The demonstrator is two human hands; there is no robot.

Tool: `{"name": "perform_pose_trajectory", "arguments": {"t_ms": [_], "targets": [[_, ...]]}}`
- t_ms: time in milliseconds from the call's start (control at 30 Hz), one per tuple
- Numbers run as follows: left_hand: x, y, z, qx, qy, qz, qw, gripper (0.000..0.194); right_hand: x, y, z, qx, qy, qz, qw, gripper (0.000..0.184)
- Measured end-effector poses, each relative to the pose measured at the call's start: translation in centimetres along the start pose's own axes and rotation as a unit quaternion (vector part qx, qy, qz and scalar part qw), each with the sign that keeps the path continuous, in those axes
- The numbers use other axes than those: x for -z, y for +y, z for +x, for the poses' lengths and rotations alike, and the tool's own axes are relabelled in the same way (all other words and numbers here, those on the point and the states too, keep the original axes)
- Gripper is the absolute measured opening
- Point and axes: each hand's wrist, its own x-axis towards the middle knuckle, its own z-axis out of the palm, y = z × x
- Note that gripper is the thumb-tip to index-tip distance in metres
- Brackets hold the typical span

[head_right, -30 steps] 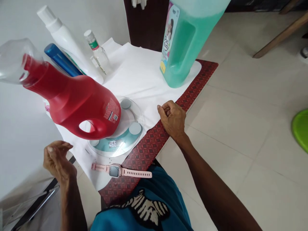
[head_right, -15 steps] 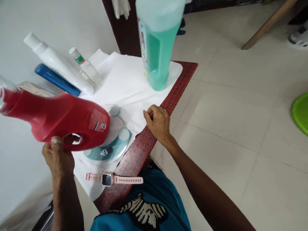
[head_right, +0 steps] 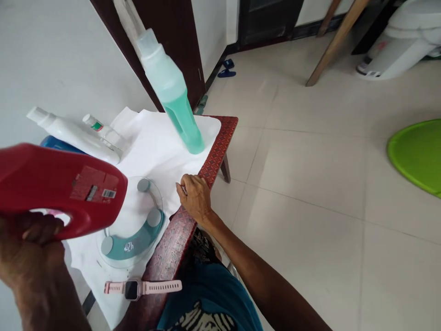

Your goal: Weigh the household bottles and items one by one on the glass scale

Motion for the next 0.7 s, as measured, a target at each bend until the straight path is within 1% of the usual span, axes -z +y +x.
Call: {"name": "perform_pose_trajectory", "arguments": {"t_ms": [33, 100, 200, 233, 267, 300, 367, 400, 467, 533, 633, 700], "targets": [[-1.1, 0.1, 0.7, -0.01, -0.01, -0.011, 1.0, 0.082, 0.0, 0.0, 0.0, 0.002, 0.001, -0.003, 1.0, 0.029], [-4.2, -0.4, 2.1, -0.02, -0.037, -0.038, 0.998, 0.084, -0.1, 0.0, -0.1, 0.006, 0.004, -0.009, 1.0, 0.029], [-10.1, -2.6, 3.7, 0.003, -0.079, -0.061, 0.995, 0.087, -0.2, 0.0, 0.0, 0.01, 0.014, -0.021, 1.0, 0.028], [-12.2, -3.4, 4.0, 0.006, -0.079, -0.076, 0.994, 0.085, -0.2, 0.1, 0.0, 0.011, 0.019, -0.025, 0.999, 0.028], [-14.2, -4.1, 4.1, 0.002, -0.064, -0.089, 0.994, 0.081, -0.2, 0.1, 0.1, 0.014, 0.024, -0.029, 0.999, 0.027], [-16.1, -4.8, 4.0, 0.014, -0.073, -0.092, 0.993, 0.077, -0.2, 0.1, 0.1, 0.018, 0.03, -0.031, 0.999, 0.027], [-19.1, -5.9, 3.6, 0.031, -0.08, -0.108, 0.99, 0.07, -0.2, 0.1, 0.1, 0.029, 0.038, -0.032, 0.998, 0.027], [-20.3, -6.3, 3.4, 0.041, -0.086, -0.113, 0.989, 0.069, -0.2, 0.2, 0.1, 0.034, 0.041, -0.032, 0.998, 0.027], [-22.1, -6.9, 2.8, 0.055, -0.087, -0.119, 0.988, 0.067, -0.2, 0.3, 0.0, 0.038, 0.047, -0.028, 0.998, 0.028], [-23.2, -7.6, 2.4, 0.065, -0.092, -0.118, 0.987, 0.064, -0.3, 0.4, -0.2, 0.041, 0.055, -0.026, 0.997, 0.028], [-24.2, -8.7, 1.9, 0.076, -0.103, -0.124, 0.984, 0.058, -0.3, 0.7, -0.3, 0.051, 0.062, -0.02, 0.997, 0.028], [-24.6, -9.5, 1.6, 0.085, -0.112, -0.123, 0.982, 0.059, -0.2, 0.8, -0.3, 0.054, 0.057, -0.014, 0.997, 0.028]]}}
